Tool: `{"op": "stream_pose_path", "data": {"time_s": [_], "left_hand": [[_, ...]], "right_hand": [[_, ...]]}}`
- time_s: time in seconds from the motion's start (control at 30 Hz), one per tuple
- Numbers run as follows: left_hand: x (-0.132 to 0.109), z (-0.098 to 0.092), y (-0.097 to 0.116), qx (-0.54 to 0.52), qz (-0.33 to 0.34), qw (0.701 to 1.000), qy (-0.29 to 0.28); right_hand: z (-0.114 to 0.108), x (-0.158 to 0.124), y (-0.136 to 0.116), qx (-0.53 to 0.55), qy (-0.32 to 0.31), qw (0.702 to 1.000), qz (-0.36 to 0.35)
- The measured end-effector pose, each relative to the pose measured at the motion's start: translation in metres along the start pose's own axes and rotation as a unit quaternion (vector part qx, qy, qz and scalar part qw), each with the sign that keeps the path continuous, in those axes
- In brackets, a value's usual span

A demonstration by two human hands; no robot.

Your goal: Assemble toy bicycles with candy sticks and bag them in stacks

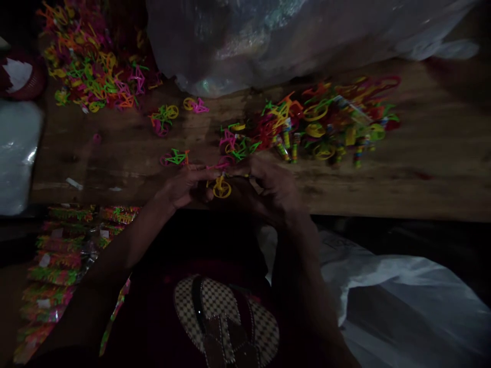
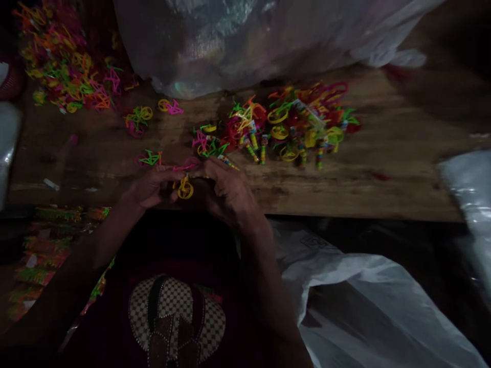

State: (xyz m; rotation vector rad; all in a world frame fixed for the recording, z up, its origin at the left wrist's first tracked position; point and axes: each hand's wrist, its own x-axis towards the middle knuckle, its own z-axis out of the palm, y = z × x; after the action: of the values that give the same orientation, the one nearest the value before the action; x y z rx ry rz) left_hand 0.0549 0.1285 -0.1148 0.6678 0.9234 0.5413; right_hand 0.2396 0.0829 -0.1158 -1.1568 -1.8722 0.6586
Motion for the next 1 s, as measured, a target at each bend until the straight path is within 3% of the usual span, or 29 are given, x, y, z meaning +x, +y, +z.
{"op": "stream_pose_path", "data": {"time_s": [0.13, 0.27, 0.4, 0.53, 0.67, 0.87, 1.0], "left_hand": [[-0.002, 0.007, -0.002, 0.025, 0.035, 0.999, 0.013], [-0.002, 0.016, -0.002, 0.067, 0.085, 0.994, 0.012], [0.003, 0.022, 0.009, 0.127, 0.138, 0.982, 0.032], [0.009, 0.027, 0.026, 0.190, 0.141, 0.970, 0.054], [0.020, 0.032, 0.037, 0.261, 0.203, 0.937, 0.113], [0.041, 0.044, 0.040, 0.348, 0.287, 0.887, 0.091], [0.042, 0.044, 0.052, 0.276, 0.324, 0.894, 0.138]], "right_hand": [[0.004, -0.007, 0.007, -0.002, 0.048, 0.999, -0.010], [0.006, -0.013, 0.022, -0.094, 0.100, 0.990, -0.026], [0.004, -0.009, 0.037, -0.199, 0.136, 0.970, -0.030], [-0.001, -0.003, 0.041, -0.209, 0.138, 0.968, -0.006], [-0.006, 0.000, 0.039, -0.251, 0.172, 0.952, -0.021], [-0.016, 0.003, 0.034, -0.229, 0.201, 0.952, -0.038], [-0.038, 0.005, 0.041, -0.226, 0.320, 0.920, -0.002]]}}
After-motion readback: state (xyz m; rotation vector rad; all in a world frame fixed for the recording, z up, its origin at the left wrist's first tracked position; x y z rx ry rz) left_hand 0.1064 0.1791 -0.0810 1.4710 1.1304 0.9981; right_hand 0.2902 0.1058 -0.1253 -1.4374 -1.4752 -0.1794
